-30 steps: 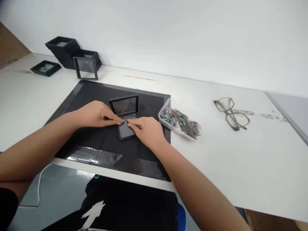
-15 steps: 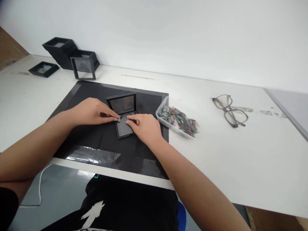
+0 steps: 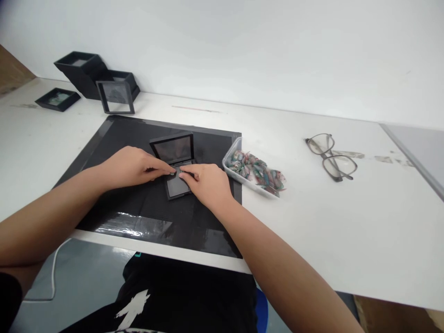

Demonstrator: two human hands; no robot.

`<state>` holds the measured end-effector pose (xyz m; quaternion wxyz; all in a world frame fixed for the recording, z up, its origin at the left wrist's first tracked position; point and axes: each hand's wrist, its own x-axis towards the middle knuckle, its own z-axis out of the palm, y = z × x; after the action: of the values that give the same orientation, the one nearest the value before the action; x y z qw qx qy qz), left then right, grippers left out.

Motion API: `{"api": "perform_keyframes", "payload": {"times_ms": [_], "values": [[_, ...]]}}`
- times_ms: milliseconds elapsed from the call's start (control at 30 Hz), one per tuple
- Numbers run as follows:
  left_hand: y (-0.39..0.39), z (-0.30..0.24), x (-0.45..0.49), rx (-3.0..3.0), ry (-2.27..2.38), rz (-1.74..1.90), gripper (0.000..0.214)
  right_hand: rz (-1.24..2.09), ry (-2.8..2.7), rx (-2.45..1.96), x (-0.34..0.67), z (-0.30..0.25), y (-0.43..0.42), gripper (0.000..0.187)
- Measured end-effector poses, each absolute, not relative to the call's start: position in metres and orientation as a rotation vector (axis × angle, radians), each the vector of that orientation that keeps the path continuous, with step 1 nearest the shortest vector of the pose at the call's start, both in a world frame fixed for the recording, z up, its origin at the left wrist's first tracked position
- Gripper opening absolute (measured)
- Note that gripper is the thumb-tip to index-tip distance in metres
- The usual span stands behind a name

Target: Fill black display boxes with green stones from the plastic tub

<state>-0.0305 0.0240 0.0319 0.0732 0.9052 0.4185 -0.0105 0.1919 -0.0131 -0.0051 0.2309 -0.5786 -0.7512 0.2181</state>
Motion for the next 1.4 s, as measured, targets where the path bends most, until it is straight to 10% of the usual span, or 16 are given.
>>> {"api": "perform_keyframes", "payload": {"times_ms": [1400], "values": [[0.017,0.032,-0.029,2.901,1.074,0.234,0.034,0.574,-2.301,-1.498,0.198,0.006,-0.019,0.031]]}}
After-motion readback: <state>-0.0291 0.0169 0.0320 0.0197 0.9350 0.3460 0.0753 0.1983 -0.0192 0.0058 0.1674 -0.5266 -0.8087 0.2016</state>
